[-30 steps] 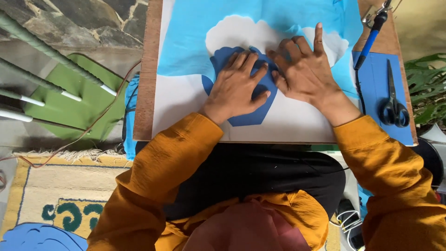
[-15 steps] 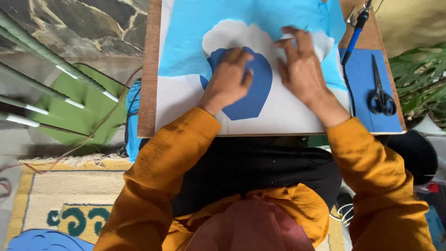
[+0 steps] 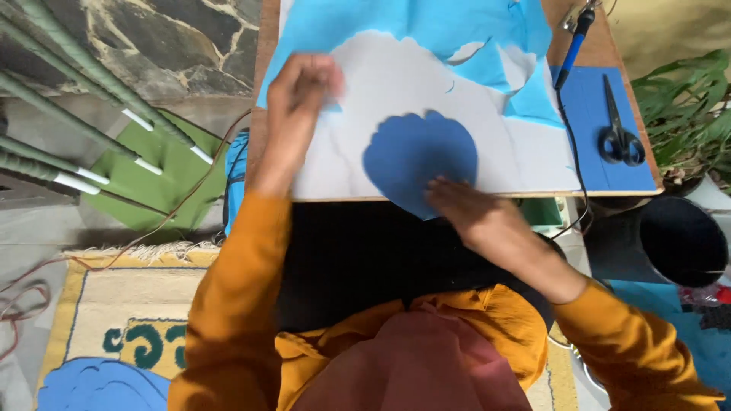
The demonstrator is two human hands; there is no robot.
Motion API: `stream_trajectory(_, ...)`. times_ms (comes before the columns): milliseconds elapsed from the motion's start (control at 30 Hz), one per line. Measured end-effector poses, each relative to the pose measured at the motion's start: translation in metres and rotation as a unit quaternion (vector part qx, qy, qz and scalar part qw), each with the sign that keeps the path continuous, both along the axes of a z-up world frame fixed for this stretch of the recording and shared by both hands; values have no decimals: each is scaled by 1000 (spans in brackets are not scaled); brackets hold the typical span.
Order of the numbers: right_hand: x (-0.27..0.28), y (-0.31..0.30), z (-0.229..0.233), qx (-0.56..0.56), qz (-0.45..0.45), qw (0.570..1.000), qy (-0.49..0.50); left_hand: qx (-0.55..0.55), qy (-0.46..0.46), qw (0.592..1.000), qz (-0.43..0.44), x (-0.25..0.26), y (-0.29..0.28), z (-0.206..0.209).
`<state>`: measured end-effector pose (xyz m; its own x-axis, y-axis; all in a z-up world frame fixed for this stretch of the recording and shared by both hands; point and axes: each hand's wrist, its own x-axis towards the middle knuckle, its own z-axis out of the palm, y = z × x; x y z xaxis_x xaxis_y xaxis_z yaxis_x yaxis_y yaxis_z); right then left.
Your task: Cutting out decorative shapes from blue fabric using a heat-cutting tool and a template.
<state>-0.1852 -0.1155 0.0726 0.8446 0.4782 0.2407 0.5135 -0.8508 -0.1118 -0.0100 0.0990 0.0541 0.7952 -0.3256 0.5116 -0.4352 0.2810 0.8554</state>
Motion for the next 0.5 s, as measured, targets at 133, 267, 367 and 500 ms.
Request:
stream_trajectory(133,-7,-24,-10,114,-98,983,-105,96,298,937,-154,-97,15,20)
stream_trajectory(267,-15,-12,9,224,-174,954,-94,159,343,882,-282,-120,0,-32)
stream_trajectory(367,-27,-1,12,232,-163,954,-95,65,350,912,-206,-129,-12,-39)
stream_trajectory(500,-41,13,18,225,-139,958,-115,23,246,964,-96,-137,-29,-55)
